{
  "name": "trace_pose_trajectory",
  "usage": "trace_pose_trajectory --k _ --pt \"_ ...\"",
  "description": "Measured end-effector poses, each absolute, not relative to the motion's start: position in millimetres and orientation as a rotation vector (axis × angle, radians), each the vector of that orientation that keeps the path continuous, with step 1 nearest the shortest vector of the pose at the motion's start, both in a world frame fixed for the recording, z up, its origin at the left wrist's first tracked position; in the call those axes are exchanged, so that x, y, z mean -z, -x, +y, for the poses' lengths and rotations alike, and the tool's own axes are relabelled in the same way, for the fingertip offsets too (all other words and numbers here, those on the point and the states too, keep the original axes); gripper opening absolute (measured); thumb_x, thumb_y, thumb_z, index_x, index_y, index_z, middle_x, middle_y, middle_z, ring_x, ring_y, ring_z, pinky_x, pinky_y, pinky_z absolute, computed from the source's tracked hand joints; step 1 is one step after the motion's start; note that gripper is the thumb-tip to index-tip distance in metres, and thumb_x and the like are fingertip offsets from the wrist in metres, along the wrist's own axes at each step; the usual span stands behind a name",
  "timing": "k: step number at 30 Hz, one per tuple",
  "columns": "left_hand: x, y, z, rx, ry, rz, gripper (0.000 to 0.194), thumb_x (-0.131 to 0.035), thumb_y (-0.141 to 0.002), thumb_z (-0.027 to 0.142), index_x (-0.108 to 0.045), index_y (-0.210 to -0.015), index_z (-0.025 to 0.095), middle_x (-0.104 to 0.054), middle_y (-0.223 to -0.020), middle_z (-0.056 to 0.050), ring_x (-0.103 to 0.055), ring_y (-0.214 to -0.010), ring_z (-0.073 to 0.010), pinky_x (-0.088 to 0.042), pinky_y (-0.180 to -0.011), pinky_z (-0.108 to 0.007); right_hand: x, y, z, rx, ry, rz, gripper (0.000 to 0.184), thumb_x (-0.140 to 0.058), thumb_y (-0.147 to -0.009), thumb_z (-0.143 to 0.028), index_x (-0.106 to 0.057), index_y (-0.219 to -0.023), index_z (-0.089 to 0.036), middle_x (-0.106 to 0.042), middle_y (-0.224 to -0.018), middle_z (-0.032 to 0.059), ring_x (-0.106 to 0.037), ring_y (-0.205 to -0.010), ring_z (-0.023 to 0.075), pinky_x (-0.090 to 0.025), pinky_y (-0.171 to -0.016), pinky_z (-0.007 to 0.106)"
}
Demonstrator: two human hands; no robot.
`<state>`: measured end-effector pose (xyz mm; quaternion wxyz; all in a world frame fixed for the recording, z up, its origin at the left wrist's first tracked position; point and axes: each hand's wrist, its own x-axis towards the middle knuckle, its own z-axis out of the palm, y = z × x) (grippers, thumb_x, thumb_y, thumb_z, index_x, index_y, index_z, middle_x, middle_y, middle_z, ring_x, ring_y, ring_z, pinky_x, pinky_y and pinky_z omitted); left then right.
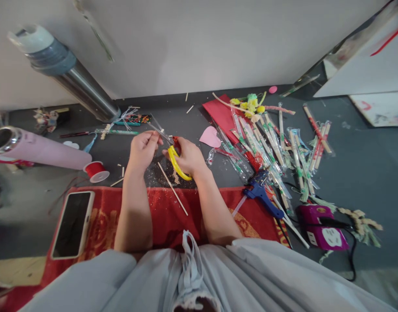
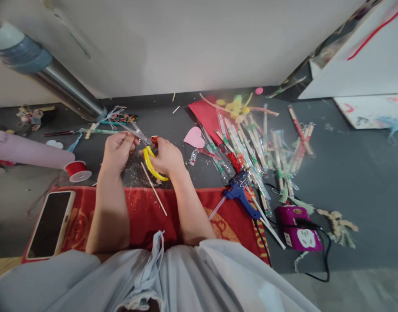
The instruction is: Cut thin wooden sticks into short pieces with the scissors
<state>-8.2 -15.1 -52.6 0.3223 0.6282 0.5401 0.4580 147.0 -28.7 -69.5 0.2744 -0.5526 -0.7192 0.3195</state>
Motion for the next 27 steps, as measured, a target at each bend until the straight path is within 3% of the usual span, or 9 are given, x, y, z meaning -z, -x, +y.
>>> trace_pose_trajectory --k 5,9,13,27 --pt "51 5 -15 -1.324 -1.835 1.606 0.031 -0.060 -0.084 0.047 -0.063 -0.071 0.019 -0.054 -0.059 0.001 -0.048 -0.057 -0.0119 -0.037 -0.058 -0.025 76 -144 -28 -0.776 1.450 -1.862 0.058 -0.051 -0.086 -0.066 -0.054 -0.110 -0.013 -0.065 -0.102 0.0129 -0.062 -0.100 0.0248 -0.048 -0.090 0.038" --pt "49 5 -18 -1.262 -1.900 1.615 0.034 -0.055 -0.089 0.039 -0.058 -0.061 0.019 -0.051 -0.054 0.002 -0.049 -0.055 -0.0122 -0.038 -0.061 -0.026 80 -144 -30 -0.726 1.381 -1.861 0.061 -0.050 -0.084 -0.069 -0.051 -0.111 -0.014 -0.063 -0.107 0.0142 -0.060 -0.103 0.0249 -0.047 -0.093 0.040" --pt "45 4 -21 -1.222 -1.869 1.545 0.044 -0.051 -0.091 0.038 -0.048 -0.051 0.019 -0.049 -0.052 0.000 -0.049 -0.055 -0.0127 -0.039 -0.061 -0.027 81 -145 -31 -0.728 1.334 -1.890 0.064 -0.048 -0.082 -0.073 -0.049 -0.108 -0.015 -0.061 -0.107 0.0149 -0.059 -0.105 0.0271 -0.048 -0.094 0.044" --pt "46 6 -17 -1.250 -1.950 1.523 0.046 -0.049 -0.091 0.047 -0.049 -0.054 0.020 -0.050 -0.053 0.001 -0.049 -0.052 -0.0116 -0.041 -0.056 -0.026 82 -147 -28 -0.786 1.266 -1.910 0.061 -0.052 -0.082 -0.071 -0.049 -0.107 -0.015 -0.060 -0.104 0.0127 -0.060 -0.102 0.0257 -0.048 -0.093 0.043"
